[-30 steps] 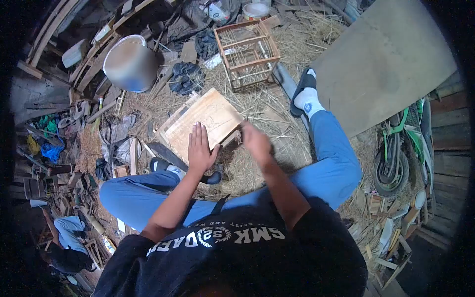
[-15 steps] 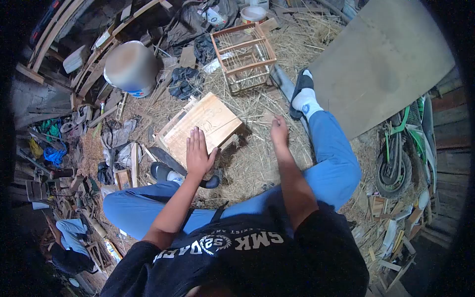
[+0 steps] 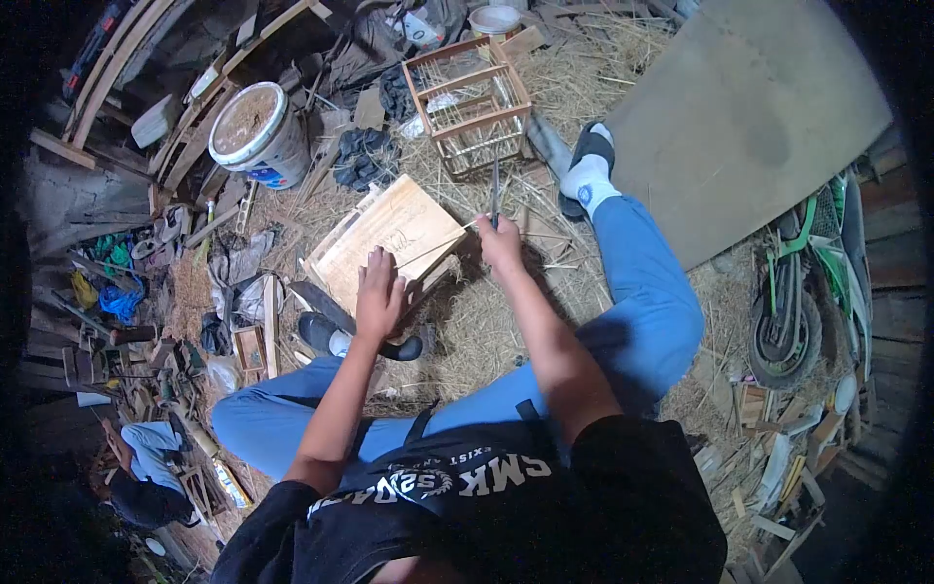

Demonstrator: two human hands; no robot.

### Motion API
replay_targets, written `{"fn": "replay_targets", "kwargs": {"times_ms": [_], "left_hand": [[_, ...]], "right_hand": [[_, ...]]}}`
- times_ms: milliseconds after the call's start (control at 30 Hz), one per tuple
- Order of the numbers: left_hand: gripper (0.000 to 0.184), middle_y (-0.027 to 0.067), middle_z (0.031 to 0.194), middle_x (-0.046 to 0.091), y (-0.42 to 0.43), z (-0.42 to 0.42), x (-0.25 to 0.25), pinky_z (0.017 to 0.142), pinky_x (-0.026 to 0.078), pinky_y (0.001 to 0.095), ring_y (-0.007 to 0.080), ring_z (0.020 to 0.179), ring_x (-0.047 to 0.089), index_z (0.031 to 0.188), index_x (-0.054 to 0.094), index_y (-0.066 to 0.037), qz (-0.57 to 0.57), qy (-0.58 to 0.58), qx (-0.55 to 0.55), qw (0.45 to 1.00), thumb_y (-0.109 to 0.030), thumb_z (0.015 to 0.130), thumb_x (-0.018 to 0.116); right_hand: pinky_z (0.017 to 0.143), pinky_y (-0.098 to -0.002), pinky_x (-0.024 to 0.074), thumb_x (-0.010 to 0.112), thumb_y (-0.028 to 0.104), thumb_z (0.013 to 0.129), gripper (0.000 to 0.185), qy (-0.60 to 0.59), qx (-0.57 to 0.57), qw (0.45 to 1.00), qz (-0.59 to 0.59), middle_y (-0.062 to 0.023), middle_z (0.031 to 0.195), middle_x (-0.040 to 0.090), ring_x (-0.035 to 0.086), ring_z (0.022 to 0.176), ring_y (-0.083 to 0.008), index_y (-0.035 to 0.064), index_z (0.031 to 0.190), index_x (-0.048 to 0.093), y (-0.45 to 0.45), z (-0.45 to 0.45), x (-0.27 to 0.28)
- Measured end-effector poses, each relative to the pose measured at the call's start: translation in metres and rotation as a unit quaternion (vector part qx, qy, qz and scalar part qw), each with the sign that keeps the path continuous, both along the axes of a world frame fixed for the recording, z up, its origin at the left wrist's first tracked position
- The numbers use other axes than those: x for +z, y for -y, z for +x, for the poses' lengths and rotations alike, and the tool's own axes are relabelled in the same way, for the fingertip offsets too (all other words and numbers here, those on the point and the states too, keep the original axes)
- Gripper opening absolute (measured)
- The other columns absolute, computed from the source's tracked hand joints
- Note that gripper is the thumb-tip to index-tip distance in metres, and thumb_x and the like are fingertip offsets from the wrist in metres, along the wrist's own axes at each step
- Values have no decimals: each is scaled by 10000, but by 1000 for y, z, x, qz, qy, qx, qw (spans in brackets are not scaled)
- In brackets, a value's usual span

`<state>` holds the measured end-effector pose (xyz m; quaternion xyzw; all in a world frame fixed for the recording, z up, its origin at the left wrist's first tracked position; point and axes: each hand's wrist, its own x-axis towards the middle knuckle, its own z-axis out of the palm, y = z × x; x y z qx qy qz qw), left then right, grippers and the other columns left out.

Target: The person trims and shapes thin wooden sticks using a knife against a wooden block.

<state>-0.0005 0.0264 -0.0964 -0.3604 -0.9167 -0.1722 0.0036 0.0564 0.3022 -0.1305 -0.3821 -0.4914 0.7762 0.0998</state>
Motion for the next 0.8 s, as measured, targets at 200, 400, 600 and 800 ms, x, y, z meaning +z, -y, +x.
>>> {"fn": "replay_targets", "kwargs": {"times_ms": [200,400,600,800], "left_hand": [[339,261,1218,710,-46,24,104,1095,462,531,419,1172,674,1290,695,4,89,84,-9,992,-193,1030,604],[229,170,899,715,-85,37,125,709,520,390,289,751,663,1030,665,23,173,289,60,940,-191,1071,595],[172,-42,746,549,-85,36,156,606,368,246,44,669,445,1031,656,-12,320,399,80,856,-150,1103,584],[157,-12,853,632,-96,45,180,659,424,237,46,743,522,1127,680,-21,338,467,117,809,-161,1091,620]], "right_hand": [[640,-290,446,688,261,1047,248,-69,61,994,55,26,789,661,536,689,-64,46,925,717,11,8,62],[834,-284,531,656,267,1065,298,-214,79,963,147,-51,980,766,678,892,-102,-18,1052,745,15,21,106],[745,-385,554,665,315,1038,296,-153,145,909,359,-143,899,762,754,829,-258,32,1022,752,-21,68,165],[665,-468,543,724,397,974,328,-195,204,822,494,-182,823,725,721,743,-388,74,1022,748,-7,66,165]]}}
